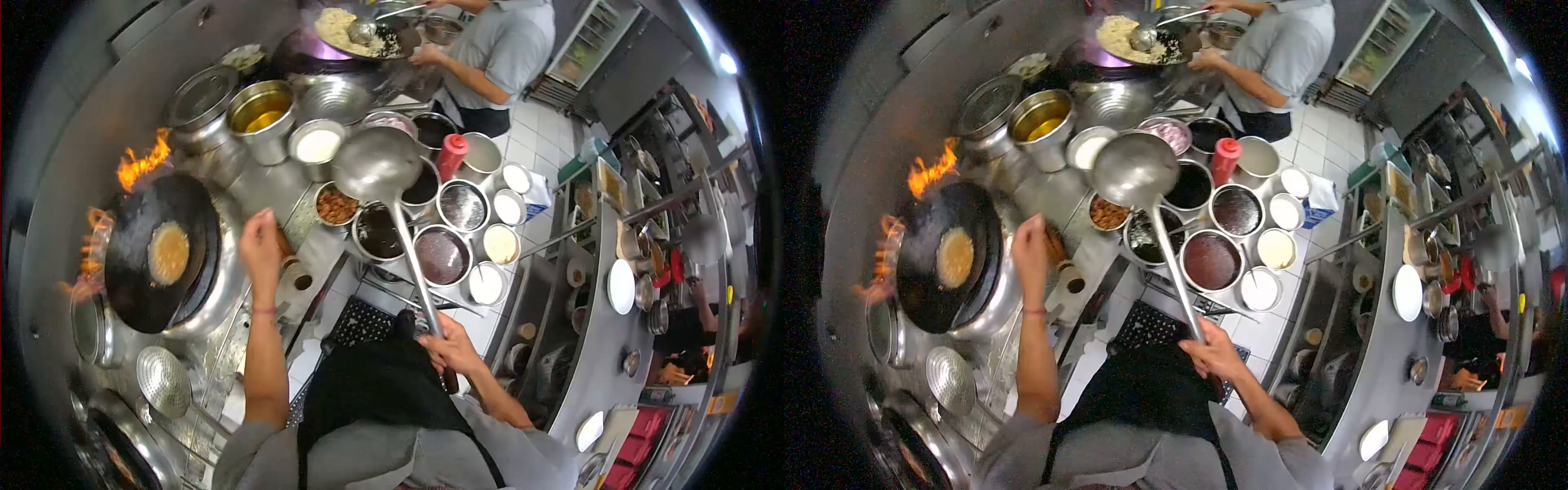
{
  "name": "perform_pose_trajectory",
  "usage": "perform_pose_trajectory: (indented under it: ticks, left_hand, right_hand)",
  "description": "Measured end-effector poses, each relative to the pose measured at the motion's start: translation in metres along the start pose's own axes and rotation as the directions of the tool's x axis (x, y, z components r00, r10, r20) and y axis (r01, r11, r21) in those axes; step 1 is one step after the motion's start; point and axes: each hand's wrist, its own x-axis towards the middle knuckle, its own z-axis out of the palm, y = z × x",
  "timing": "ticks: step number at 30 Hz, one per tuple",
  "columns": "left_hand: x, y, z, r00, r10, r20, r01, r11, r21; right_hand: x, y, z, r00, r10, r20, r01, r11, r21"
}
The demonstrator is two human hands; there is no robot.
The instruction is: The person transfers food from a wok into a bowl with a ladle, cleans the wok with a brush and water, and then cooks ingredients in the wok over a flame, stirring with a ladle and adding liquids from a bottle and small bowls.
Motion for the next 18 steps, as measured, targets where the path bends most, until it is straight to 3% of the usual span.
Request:
perform_pose_trajectory:
  ticks: [1,5,6,7,10,11,12,14,18]
  left_hand:
    - [0.007,-0.011,0.035,0.996,-0.013,0.091,0.017,0.999,-0.041]
    - [0.022,0.005,0.185,0.908,0.215,0.359,-0.155,0.970,-0.188]
    - [0.023,0.008,0.223,0.882,0.227,0.414,-0.178,0.972,-0.154]
    - [0.023,0.015,0.259,0.860,0.194,0.472,-0.108,0.973,-0.203]
    - [0.025,0.015,0.344,0.801,0.355,0.482,-0.392,0.920,-0.025]
    - [0.023,0.017,0.363,0.787,0.399,0.470,-0.487,0.870,0.076]
    - [0.023,0.025,0.374,0.781,0.400,0.480,-0.490,0.868,0.074]
    - [0.021,0.042,0.386,0.772,0.132,0.622,-0.376,0.883,0.280]
    - [0.024,0.034,0.400,0.823,0.231,0.519,-0.405,0.879,0.251]
  right_hand:
    - [-0.017,0.007,-0.014,0.998,0.005,-0.065,-0.005,1.000,-0.002]
    - [-0.061,0.036,-0.045,0.964,0.045,-0.262,-0.011,0.991,0.131]
    - [-0.068,0.042,-0.049,0.962,0.041,-0.268,-0.003,0.990,0.139]
    - [-0.073,0.048,-0.053,0.952,0.037,-0.305,0.018,0.984,0.175]
    - [-0.080,0.058,-0.063,0.924,0.027,-0.381,0.059,0.975,0.213]
    - [-0.083,0.061,-0.067,0.909,0.030,-0.417,0.064,0.976,0.210]
    - [-0.085,0.062,-0.069,0.895,0.042,-0.444,0.076,0.967,0.244]
    - [-0.086,0.063,-0.076,0.885,0.025,-0.465,0.078,0.977,0.201]
    - [-0.079,0.062,-0.090,0.874,-0.011,-0.486,0.073,0.992,0.107]
